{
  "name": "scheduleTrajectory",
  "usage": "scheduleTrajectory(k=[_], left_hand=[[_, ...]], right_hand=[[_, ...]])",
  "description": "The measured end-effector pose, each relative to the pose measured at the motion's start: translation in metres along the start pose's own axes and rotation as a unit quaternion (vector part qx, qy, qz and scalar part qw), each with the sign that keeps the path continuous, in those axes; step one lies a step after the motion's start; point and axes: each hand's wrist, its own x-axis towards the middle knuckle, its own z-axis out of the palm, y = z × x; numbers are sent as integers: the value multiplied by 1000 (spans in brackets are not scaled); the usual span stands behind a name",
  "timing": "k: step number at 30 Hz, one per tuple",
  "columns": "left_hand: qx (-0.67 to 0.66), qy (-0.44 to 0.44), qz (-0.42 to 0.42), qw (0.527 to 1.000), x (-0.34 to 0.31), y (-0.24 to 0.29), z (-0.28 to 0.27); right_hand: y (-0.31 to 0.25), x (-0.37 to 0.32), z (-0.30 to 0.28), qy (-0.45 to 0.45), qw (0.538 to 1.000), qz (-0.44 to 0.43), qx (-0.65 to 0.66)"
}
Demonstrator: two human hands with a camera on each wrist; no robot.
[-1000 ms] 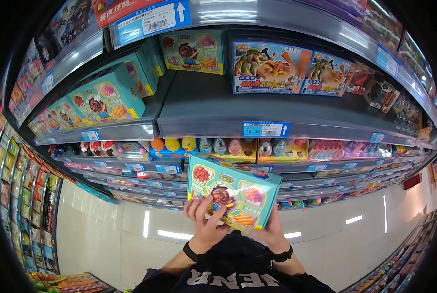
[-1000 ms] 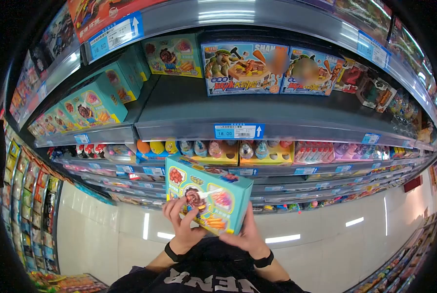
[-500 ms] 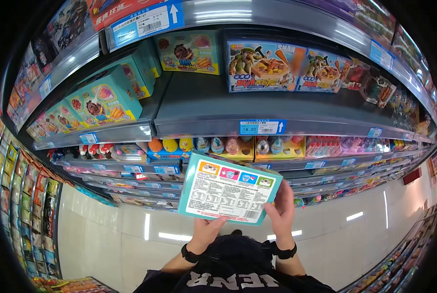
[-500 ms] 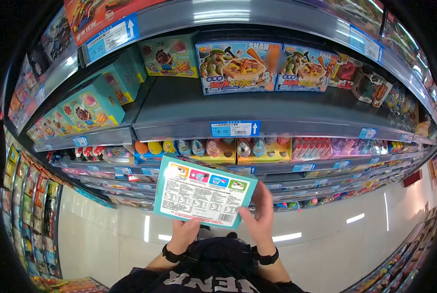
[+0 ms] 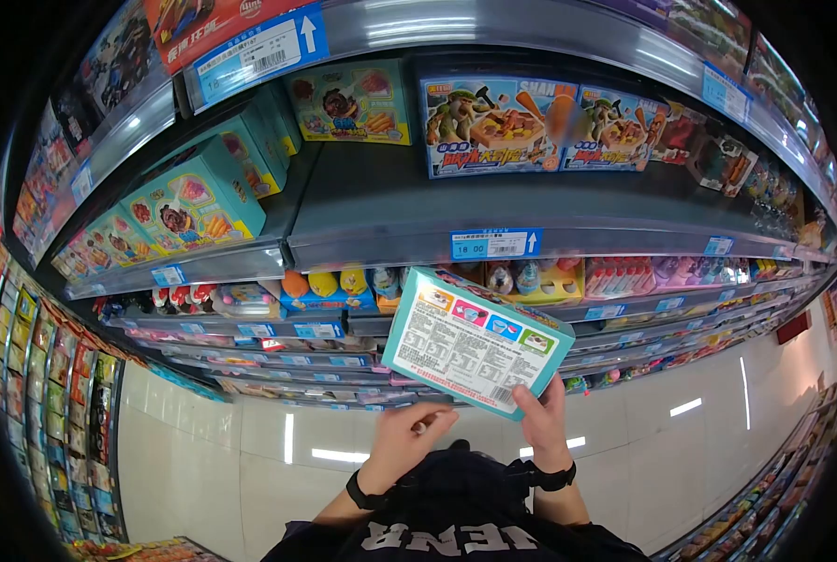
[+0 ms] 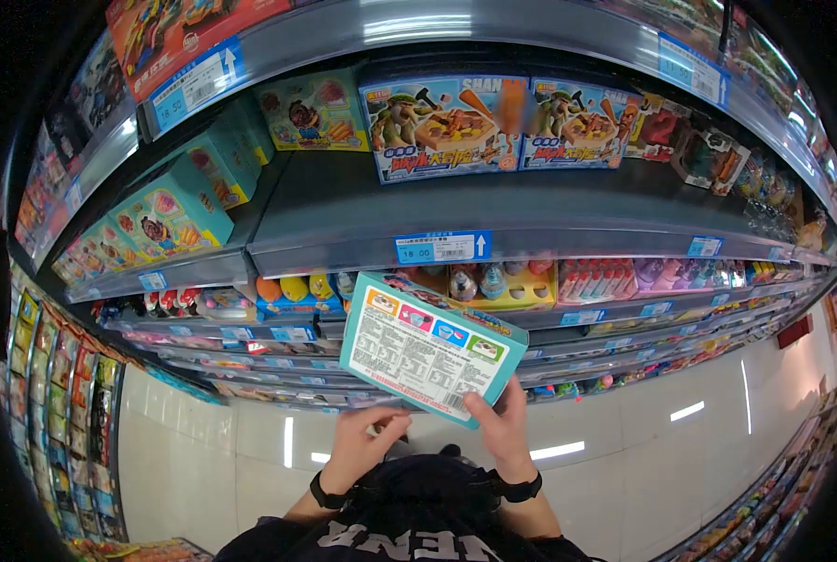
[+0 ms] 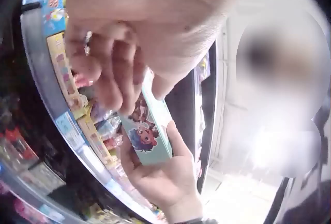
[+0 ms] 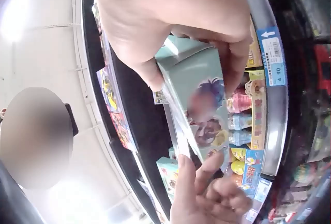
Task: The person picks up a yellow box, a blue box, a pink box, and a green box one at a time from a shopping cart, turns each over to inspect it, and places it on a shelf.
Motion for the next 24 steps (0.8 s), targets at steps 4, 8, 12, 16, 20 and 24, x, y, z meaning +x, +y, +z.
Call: scheduleTrajectory(k=[4, 8, 12, 16, 20, 24], left_hand=[[383, 228, 402, 800, -1, 22, 2], [437, 259, 396, 765, 3, 27, 2], [306, 250, 380, 836, 15, 15, 2], [156, 162, 260, 939, 11, -3, -1], [-86, 201, 242, 946, 8, -22, -1], [-344, 183, 217, 895, 18, -28, -1]], right_hand=[[-1, -4, -4, -3, 1000, 9, 6], [-5, -16, 4, -85, 994, 52, 34], [-18, -11, 27, -269, 963, 6, -8], [-23, -7, 29, -330, 933, -21, -142], [1, 0, 16, -165, 934, -163, -273], [-10, 3, 27, 10, 928, -140, -346]])
